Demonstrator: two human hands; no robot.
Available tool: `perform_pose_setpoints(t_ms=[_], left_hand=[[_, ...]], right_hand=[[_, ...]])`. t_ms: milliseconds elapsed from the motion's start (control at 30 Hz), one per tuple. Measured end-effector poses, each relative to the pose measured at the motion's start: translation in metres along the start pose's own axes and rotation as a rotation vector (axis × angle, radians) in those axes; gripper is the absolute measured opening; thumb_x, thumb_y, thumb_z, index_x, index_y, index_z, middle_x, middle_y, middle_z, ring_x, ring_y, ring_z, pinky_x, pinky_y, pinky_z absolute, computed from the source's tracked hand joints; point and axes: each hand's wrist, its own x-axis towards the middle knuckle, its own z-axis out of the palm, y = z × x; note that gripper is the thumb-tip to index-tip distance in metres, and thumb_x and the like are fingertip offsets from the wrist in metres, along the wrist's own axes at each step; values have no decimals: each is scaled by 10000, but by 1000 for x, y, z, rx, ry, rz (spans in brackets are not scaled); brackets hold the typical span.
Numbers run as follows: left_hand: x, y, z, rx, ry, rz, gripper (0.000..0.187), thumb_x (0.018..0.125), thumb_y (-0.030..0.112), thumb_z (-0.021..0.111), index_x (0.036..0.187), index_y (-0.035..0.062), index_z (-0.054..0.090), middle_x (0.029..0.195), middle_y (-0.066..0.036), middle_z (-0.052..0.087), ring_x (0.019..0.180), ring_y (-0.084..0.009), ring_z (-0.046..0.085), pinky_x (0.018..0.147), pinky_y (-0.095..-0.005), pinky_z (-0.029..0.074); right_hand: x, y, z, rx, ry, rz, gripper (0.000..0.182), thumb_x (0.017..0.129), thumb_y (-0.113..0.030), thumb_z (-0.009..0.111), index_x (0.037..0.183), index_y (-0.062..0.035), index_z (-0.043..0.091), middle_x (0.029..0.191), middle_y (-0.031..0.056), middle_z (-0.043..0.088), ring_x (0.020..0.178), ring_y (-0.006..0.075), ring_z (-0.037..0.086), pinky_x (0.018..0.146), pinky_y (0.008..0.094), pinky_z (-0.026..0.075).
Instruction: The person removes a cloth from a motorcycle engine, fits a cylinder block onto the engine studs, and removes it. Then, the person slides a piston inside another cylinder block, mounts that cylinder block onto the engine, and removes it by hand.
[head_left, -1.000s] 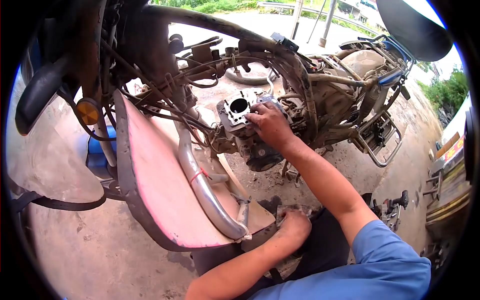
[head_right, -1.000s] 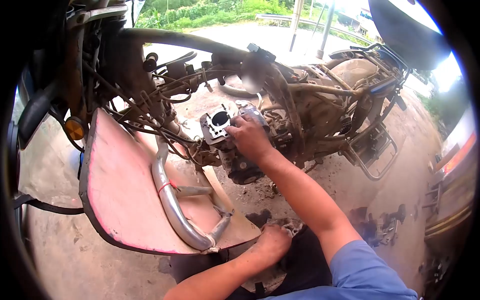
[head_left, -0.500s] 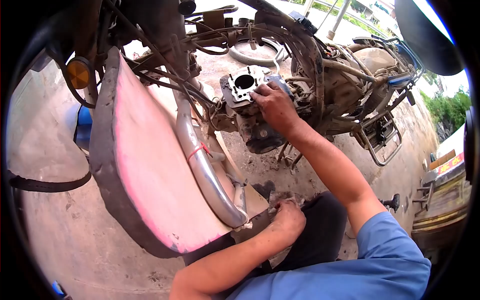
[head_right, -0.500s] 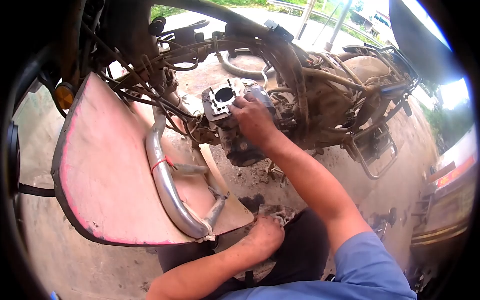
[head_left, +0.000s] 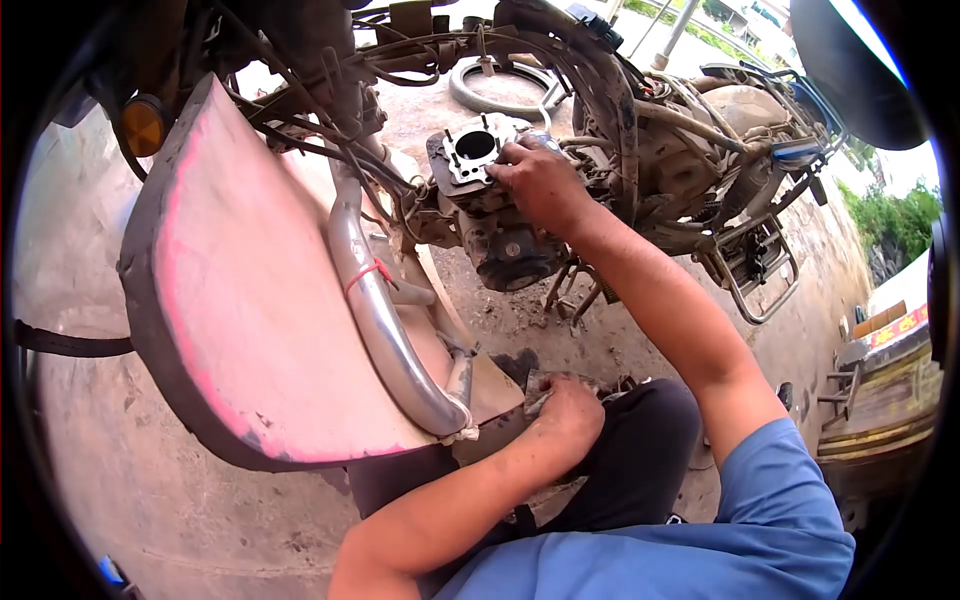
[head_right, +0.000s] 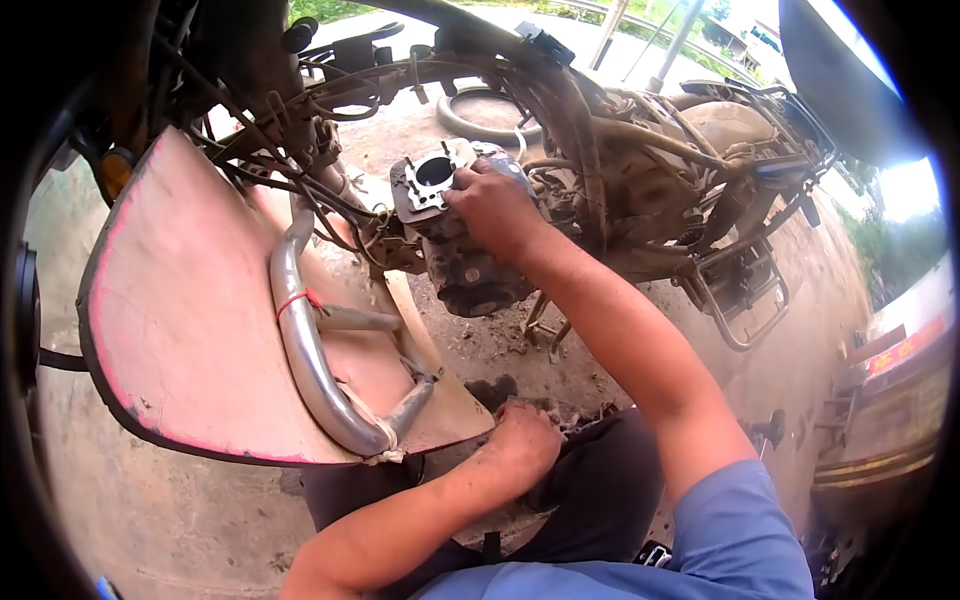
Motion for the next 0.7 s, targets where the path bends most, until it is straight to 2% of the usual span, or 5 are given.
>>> perform_pose_setpoints(t_ms=[200, 333, 500, 633, 700], left_hand=[[14, -34, 13, -230, 192, -122, 205, 864, 182, 681, 1012, 85, 785, 1017, -146, 766, 972, -336, 748, 836, -514, 564], [54, -80, -9, -750, 899, -560, 158, 947, 121, 643, 1037, 16, 721, 1020, -208, 723, 964, -398, 707, 882, -491, 551], [96, -133, -36, -1173, 1606, -874, 189, 1056, 140, 616, 1120, -24, 681, 1089, -154, 680, 958, -278, 657, 886, -400, 534], [116, -188, -32, -1359, 1917, -1071, 281, 1090, 150, 611, 1274, -61, 636, 1178, -176, 631, 998, -258, 665, 909, -362, 550], [121, -205, -12, -1298, 1932, -1125, 322, 1092, 150, 618, 1307, -87, 651, 1181, -174, 692, 999, -224, 686, 895, -338, 563]], right_hand=[[-7, 0, 9, -49, 20, 25, 342, 847, -116, 691, 1169, -129, 809, 1165, 85, 731, 1208, 322, 660, 951, 437, 586], [0, 10, -6, 134, -57, 47, 399, 878, -130, 715, 1273, -130, 763, 1156, 110, 743, 1181, 330, 673, 1009, 438, 561], [17, 44, 12, 405, 83, 383, 646, 1064, -377, 620, 1555, 19, 483, 1552, 284, 536, 1481, 417, 475, 1241, 462, 361], [29, 69, 38, 530, 22, 529, 515, 1080, -368, 593, 1436, 1, 636, 1384, 265, 668, 1342, 366, 619, 1153, 426, 457], [42, 75, 41, 618, 21, 703, 438, 1011, -348, 725, 1307, -25, 742, 1112, 207, 793, 1028, 277, 778, 964, 388, 582]])
